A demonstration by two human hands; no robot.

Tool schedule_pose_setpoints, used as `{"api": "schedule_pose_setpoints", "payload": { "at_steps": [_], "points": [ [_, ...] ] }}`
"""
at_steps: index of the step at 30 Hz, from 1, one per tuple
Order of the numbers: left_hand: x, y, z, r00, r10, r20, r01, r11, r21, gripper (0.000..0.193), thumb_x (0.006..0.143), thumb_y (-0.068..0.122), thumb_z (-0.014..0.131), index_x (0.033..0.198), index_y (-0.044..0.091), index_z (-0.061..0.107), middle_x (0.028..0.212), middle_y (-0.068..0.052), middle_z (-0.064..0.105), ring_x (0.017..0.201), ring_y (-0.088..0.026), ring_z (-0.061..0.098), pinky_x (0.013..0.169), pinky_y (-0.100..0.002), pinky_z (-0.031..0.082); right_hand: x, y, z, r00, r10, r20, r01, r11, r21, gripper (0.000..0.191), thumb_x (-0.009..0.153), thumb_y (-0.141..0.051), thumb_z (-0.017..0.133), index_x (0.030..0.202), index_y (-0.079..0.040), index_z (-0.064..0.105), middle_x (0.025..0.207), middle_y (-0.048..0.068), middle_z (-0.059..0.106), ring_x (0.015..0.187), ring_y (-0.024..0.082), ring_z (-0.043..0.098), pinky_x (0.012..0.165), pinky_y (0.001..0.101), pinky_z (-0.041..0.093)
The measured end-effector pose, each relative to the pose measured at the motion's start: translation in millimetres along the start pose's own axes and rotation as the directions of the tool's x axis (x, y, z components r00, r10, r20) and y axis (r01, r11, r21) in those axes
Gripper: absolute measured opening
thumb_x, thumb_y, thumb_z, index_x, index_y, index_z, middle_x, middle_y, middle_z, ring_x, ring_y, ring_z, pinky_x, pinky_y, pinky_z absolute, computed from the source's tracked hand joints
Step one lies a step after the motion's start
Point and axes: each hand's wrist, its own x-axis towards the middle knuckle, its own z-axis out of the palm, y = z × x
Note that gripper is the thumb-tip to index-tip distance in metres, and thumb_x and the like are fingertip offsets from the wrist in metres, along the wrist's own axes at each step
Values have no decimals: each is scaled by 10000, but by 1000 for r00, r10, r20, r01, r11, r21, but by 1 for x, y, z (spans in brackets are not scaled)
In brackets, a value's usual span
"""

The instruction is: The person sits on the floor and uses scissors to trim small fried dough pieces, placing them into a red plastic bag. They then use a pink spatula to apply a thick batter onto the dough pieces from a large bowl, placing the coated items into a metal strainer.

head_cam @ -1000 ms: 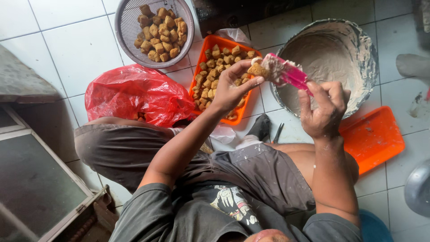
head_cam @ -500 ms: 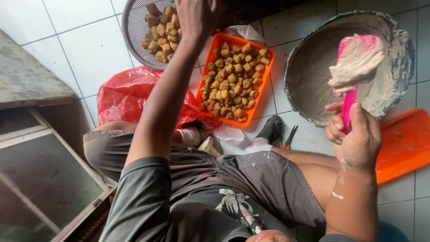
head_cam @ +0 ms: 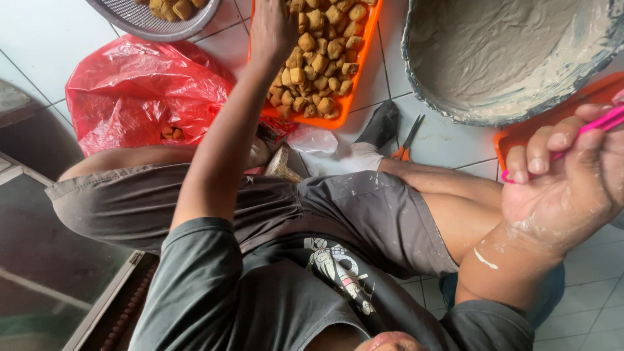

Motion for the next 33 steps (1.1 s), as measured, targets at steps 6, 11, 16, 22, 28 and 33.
{"api": "schedule_pose_setpoints", "payload": {
  "at_steps": [6,11,16,22,28,33],
  "points": [
    [-44,-12,26,992,-120,-44,125,981,149,351,845,204,743,1152,82,624,1167,-192,599,1053,-385,560,829,-504,491,4,2,7,998,37,51,-38,999,13,126,1223,-147,561,1257,-28,540,896,56,516,661,132,435,611,281,363],
    [-35,9,8,992,-117,-36,116,992,-42,196,1016,251,690,1083,81,619,1099,-136,670,1025,-339,639,861,-478,517,11,15,24,982,101,161,-102,995,-1,165,1176,-188,570,1273,-54,565,903,38,524,703,122,473,640,280,405],
    [-42,109,-9,954,48,296,219,564,-797,274,1088,286,483,1209,88,629,1110,-39,696,1000,-133,661,928,-295,560,23,38,45,937,204,285,-161,973,-168,151,1095,-192,601,1122,-44,588,792,-6,490,546,22,350,481,212,311],
    [-97,194,-50,836,438,331,315,112,-942,356,1169,322,417,1285,42,602,1061,-36,668,990,-118,649,951,-283,533,27,59,58,947,28,321,85,939,-332,211,1001,-139,768,1120,-32,630,836,-11,613,603,0,465,508,190,338],
    [-113,223,-71,945,227,236,150,342,-928,271,1110,209,550,1257,-7,626,1157,-96,608,1041,-181,681,881,-386,643,29,59,52,933,12,360,116,937,-330,234,955,-95,792,1121,-38,639,929,-7,682,678,-1,530,555,172,388],
    [-130,246,-92,962,114,249,223,202,-954,408,1056,247,577,1406,45,522,1306,-123,612,1195,-168,634,966,-372,609,32,69,54,893,-186,409,346,865,-362,163,1023,-39,738,1142,-25,627,1047,13,692,912,25,650,794,199,532]
  ]
}}
